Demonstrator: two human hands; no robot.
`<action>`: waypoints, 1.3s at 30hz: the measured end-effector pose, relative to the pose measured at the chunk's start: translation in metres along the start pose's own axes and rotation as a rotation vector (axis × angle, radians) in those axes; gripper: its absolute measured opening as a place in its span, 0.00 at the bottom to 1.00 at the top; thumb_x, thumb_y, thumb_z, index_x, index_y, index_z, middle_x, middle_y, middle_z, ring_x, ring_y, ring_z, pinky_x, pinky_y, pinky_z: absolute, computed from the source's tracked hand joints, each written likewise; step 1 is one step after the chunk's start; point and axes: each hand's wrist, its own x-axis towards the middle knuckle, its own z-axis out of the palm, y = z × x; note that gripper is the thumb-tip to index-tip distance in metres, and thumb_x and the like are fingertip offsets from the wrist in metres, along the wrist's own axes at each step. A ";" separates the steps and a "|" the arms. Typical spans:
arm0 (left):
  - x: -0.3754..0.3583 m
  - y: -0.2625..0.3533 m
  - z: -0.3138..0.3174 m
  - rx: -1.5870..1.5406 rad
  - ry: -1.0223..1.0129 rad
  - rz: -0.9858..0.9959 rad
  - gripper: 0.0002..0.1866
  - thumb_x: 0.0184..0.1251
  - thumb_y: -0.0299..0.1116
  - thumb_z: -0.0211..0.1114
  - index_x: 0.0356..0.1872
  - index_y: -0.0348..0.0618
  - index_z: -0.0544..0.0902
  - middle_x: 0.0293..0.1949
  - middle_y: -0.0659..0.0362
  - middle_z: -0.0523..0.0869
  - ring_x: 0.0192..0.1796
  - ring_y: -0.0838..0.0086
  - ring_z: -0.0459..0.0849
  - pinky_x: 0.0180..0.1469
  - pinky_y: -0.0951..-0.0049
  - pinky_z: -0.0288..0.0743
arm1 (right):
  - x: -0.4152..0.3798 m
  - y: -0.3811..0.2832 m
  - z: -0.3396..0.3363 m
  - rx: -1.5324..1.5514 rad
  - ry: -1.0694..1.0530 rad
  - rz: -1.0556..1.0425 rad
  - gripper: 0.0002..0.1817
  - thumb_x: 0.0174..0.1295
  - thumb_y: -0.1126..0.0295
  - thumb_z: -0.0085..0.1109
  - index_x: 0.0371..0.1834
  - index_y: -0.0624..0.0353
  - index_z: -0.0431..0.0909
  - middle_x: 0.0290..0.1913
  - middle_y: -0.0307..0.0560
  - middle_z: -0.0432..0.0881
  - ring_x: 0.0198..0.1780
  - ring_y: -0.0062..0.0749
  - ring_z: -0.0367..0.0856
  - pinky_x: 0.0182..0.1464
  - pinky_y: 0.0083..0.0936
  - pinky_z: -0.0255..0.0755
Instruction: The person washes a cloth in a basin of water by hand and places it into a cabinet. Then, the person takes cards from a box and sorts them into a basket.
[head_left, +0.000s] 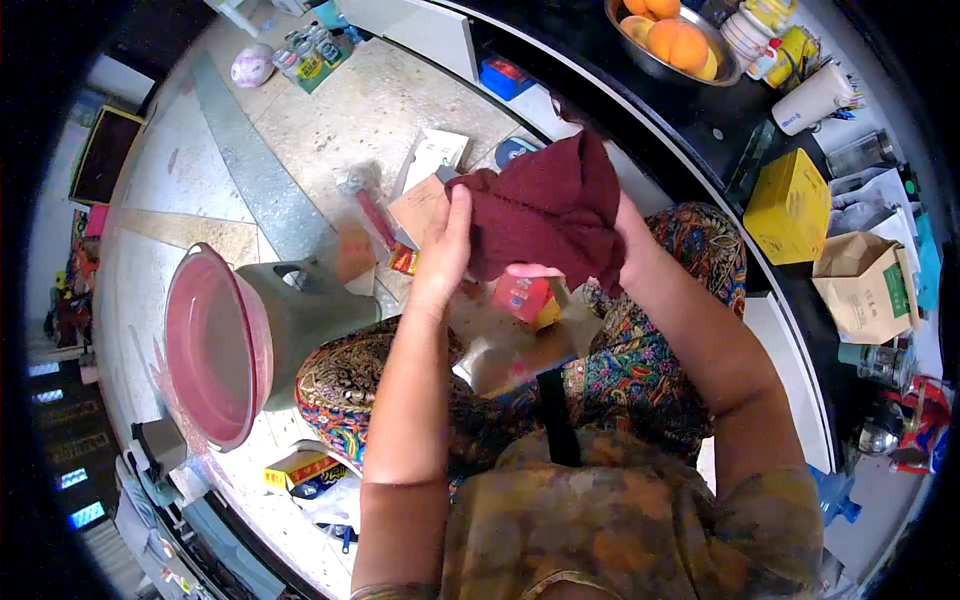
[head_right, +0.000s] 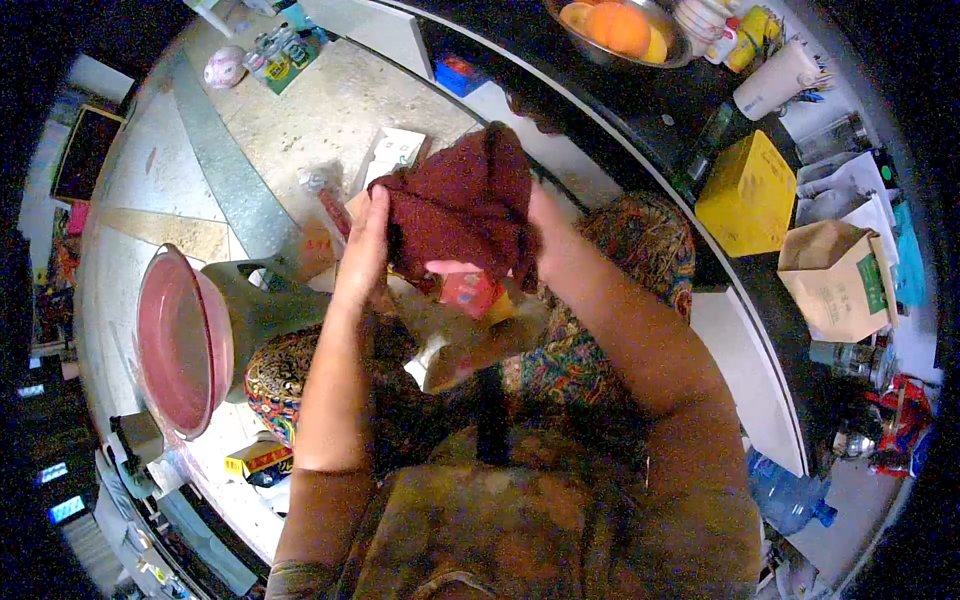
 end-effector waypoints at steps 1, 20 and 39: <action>0.000 -0.007 0.001 -0.126 0.081 -0.101 0.22 0.64 0.44 0.46 0.52 0.39 0.68 0.42 0.54 0.76 0.42 0.74 0.74 0.46 0.74 0.68 | 0.002 -0.005 -0.004 0.093 -0.026 0.045 0.28 0.54 0.49 0.46 0.56 0.50 0.61 0.59 0.48 0.62 0.58 0.50 0.61 0.52 0.63 0.56; -0.049 -0.200 0.044 1.117 0.032 -0.131 0.60 0.23 0.43 0.74 0.63 0.51 0.45 0.55 0.48 0.60 0.56 0.52 0.62 0.51 0.57 0.64 | 0.008 -0.059 0.012 -0.340 0.179 -0.479 0.26 0.63 0.54 0.28 0.60 0.59 0.54 0.61 0.55 0.57 0.60 0.52 0.58 0.56 0.57 0.57; -0.041 -0.220 0.023 1.036 -0.204 -0.008 0.51 0.33 0.42 0.71 0.63 0.60 0.50 0.59 0.44 0.54 0.57 0.50 0.60 0.54 0.59 0.62 | 0.008 -0.058 -0.001 -0.174 -0.079 -0.326 0.35 0.55 0.50 0.46 0.63 0.54 0.48 0.64 0.48 0.50 0.64 0.46 0.50 0.59 0.54 0.50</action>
